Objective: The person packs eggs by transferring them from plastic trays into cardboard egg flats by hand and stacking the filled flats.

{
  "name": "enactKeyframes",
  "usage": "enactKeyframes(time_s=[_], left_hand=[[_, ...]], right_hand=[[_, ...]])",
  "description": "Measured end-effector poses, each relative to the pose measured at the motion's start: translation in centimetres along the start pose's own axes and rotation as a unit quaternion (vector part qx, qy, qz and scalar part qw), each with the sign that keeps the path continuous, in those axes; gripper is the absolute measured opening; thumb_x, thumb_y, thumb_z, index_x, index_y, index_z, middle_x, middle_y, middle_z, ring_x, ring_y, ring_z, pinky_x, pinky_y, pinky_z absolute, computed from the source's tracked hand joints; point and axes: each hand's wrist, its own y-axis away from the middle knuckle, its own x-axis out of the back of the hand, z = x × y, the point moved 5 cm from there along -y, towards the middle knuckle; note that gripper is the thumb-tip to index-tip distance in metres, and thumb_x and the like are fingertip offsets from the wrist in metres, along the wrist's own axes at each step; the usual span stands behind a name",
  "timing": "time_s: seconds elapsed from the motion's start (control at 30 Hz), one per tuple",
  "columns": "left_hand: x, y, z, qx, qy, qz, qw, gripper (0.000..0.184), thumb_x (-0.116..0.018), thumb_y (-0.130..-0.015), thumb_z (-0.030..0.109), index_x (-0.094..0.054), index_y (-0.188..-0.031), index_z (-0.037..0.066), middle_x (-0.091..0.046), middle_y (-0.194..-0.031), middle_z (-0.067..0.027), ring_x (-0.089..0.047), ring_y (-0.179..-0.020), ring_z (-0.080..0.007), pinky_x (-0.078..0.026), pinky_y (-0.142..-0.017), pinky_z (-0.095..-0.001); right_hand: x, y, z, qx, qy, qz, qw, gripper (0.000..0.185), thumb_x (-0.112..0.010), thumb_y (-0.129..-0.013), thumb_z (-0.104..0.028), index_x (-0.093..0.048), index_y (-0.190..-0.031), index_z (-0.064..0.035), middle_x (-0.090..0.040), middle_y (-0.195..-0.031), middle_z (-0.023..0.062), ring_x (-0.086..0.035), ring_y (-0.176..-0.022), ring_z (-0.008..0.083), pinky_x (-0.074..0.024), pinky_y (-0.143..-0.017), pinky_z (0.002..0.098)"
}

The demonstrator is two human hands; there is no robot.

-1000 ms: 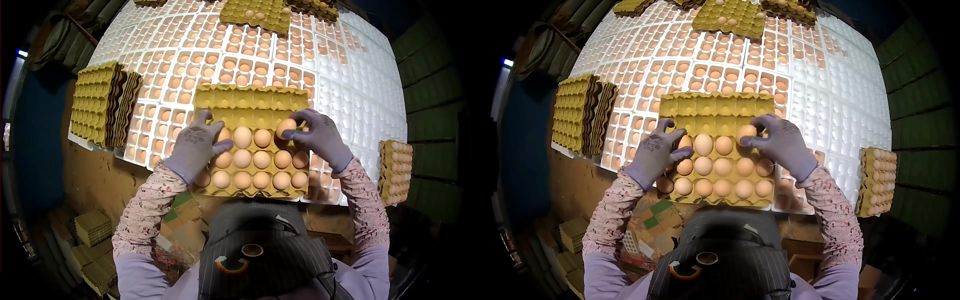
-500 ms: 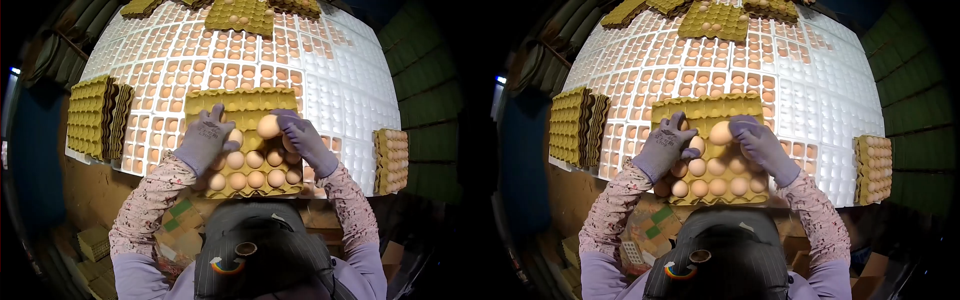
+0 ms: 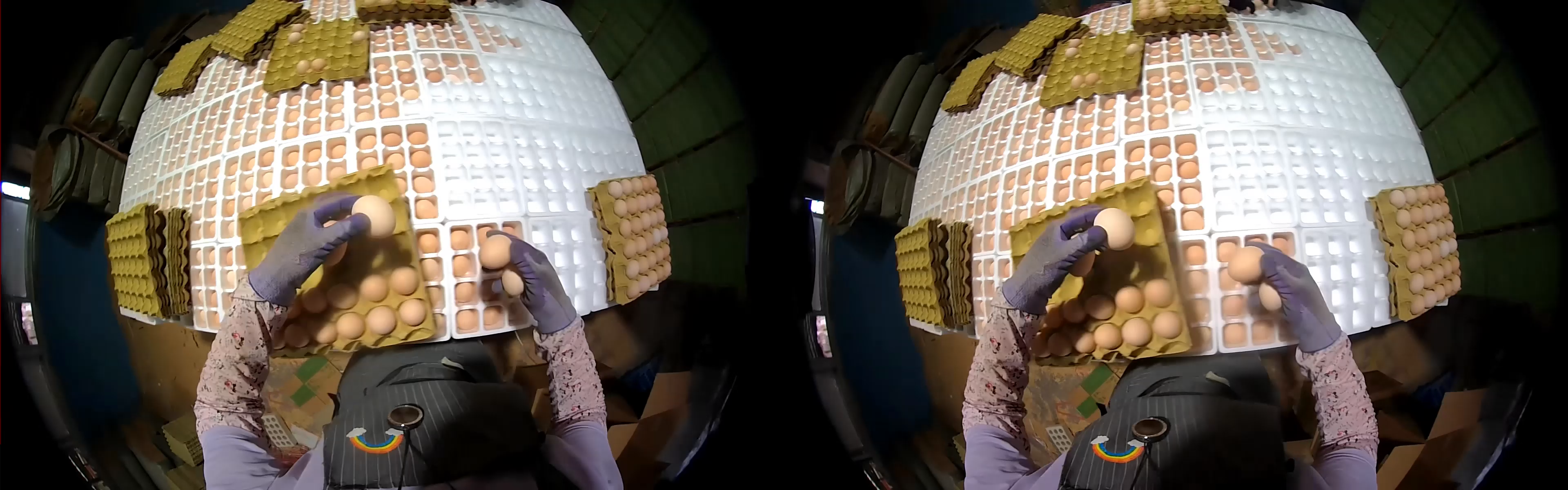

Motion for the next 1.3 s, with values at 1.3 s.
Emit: enactKeyframes(time_s=[1.3], left_hand=[[5.1, 11.0, -5.9, 0.013, -0.098, 0.266, 0.959, 0.043, -0.06, -0.098, 0.003, -0.056, -0.141, 0.002, -0.055, -0.145, -0.0117, -0.05, -0.135, -0.0199, -0.039, -0.112, -0.0326]], right_hand=[[-4.3, -4.0, -1.3, 0.359, 0.358, -0.183, 0.842, 0.04, -0.073, -0.089, -0.018, -0.066, -0.128, -0.0098, -0.063, -0.129, 0.0104, -0.058, -0.124, 0.0309, -0.0456, -0.107, 0.0464]])
